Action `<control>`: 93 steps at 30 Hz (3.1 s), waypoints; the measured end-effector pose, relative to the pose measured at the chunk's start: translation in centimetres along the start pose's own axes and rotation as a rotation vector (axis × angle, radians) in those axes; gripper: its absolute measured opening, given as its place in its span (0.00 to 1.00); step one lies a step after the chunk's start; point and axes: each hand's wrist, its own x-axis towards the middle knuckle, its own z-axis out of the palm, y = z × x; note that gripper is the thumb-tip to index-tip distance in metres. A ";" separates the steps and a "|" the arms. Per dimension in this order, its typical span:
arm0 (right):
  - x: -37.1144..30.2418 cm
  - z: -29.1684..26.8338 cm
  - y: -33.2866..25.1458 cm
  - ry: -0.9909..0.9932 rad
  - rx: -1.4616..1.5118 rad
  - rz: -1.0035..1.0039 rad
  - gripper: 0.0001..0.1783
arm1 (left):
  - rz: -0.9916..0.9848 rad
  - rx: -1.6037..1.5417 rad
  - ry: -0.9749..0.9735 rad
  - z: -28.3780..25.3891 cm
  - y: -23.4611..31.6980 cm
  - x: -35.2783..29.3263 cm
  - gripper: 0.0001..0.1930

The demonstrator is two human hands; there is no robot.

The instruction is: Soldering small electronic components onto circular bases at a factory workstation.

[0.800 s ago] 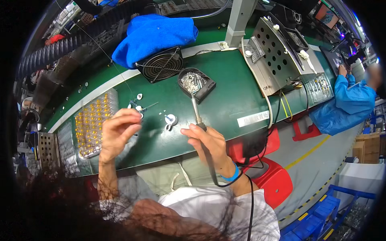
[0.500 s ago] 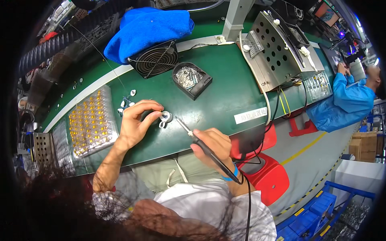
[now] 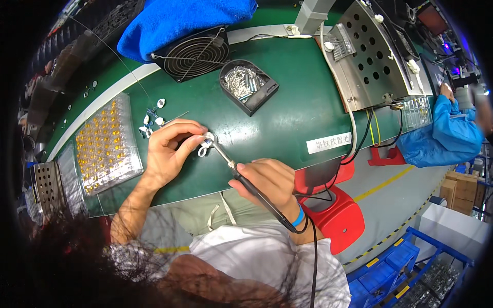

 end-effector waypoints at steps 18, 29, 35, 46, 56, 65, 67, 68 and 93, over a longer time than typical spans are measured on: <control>0.0 0.1 0.1 -0.008 -0.001 -0.024 0.23 | 0.085 0.070 0.057 0.3 0.0 0.1 0.07; 0.2 0.3 0.2 0.037 0.001 -0.016 0.21 | 0.091 0.082 0.054 0.3 0.1 0.0 0.06; -0.1 0.1 0.3 0.063 0.013 -0.018 0.21 | 0.097 0.100 0.055 0.2 0.1 0.1 0.06; -0.3 -1.0 -0.1 0.009 0.074 0.084 0.23 | 0.056 0.027 0.102 0.8 0.8 -0.1 0.18; 0.0 -0.7 0.1 -0.003 0.064 0.030 0.22 | 0.098 0.315 0.068 0.4 2.1 -0.3 0.31; 0.1 -0.5 0.0 -0.031 0.049 0.033 0.25 | 0.137 0.318 0.067 0.4 1.6 -0.1 0.31; 0.1 -0.6 0.0 -0.034 0.049 0.032 0.26 | 0.192 0.334 0.080 0.5 1.6 0.0 0.31; 0.1 -0.6 0.0 -0.035 0.048 0.030 0.26 | 0.197 0.335 0.083 0.5 1.6 0.0 0.30; 0.0 -0.5 0.2 -0.023 0.060 0.016 0.26 | 0.250 0.361 0.088 0.6 1.3 0.1 0.30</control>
